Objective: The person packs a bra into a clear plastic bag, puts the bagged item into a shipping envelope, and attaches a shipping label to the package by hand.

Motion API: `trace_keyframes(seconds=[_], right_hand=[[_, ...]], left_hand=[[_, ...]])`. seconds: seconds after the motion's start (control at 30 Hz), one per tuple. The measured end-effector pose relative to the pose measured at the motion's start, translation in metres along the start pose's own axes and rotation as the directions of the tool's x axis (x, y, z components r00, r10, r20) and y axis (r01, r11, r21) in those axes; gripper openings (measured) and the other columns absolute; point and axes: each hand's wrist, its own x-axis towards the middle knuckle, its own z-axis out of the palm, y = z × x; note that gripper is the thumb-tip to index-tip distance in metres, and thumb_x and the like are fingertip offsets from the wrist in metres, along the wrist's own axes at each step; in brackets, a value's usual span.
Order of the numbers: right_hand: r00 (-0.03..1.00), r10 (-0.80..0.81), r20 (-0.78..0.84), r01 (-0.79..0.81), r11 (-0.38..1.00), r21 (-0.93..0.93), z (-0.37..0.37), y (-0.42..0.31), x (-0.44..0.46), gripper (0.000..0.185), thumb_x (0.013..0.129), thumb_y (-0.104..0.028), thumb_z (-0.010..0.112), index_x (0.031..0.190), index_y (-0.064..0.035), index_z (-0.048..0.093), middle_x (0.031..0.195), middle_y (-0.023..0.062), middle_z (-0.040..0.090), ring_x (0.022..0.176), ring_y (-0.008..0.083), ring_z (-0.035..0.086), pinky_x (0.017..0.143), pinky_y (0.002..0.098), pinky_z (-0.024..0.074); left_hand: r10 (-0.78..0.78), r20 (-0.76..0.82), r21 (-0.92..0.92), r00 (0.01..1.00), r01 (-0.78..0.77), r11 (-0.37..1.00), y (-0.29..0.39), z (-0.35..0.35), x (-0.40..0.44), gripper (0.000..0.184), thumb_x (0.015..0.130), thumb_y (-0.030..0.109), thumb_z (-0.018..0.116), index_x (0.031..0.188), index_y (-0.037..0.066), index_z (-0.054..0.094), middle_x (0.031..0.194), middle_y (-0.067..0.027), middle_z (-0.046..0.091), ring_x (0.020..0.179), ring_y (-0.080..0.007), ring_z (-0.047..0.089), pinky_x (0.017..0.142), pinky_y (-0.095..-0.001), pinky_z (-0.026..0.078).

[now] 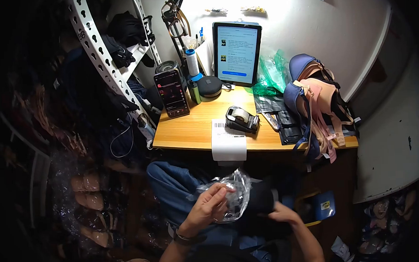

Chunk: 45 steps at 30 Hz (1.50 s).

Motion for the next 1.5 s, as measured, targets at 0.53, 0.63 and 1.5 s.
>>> trace_keyframes(seconds=[0.53,0.63,1.5], right_hand=[[0.975,-0.014,-0.220,-0.149,0.692,-0.706,0.016,-0.011,-0.038,0.025,0.069,-0.007,0.058,0.093,-0.0023,0.060,0.103,0.0260,0.055,0.088,0.0391,0.057,0.076,0.0423,0.0485],[0.965,0.055,-0.258,-0.227,0.671,-0.705,0.000,0.015,-0.003,0.022,0.069,-0.011,0.060,0.089,-0.0021,0.061,0.100,0.0269,0.057,0.086,0.0390,0.059,0.072,0.0430,0.0499],[0.695,-0.291,-0.657,0.243,0.956,-0.166,0.022,-0.094,-0.030,0.027,0.088,-0.015,0.050,0.112,-0.0018,0.053,0.099,0.0113,0.062,0.089,0.0185,0.062,0.078,0.0316,0.0522]], left_hand=[[-0.360,0.020,-0.001,0.933,0.361,0.933,-0.111,-0.030,0.087,0.033,0.098,0.027,0.036,0.123,0.012,0.051,0.064,0.0016,0.049,0.047,-0.0068,0.043,0.039,-0.0210,0.037],[0.184,-0.043,0.557,0.982,-0.129,0.820,-0.093,-0.016,0.080,0.029,0.096,0.025,0.042,0.116,0.010,0.057,0.079,-0.0060,0.065,0.057,-0.0100,0.059,0.046,-0.0208,0.043],[-0.270,0.738,0.641,0.619,-0.767,-0.007,-0.197,0.119,0.081,0.041,0.074,0.010,0.055,0.114,0.006,0.048,0.085,-0.0114,0.061,0.064,-0.0277,0.063,0.051,-0.0354,0.049]])
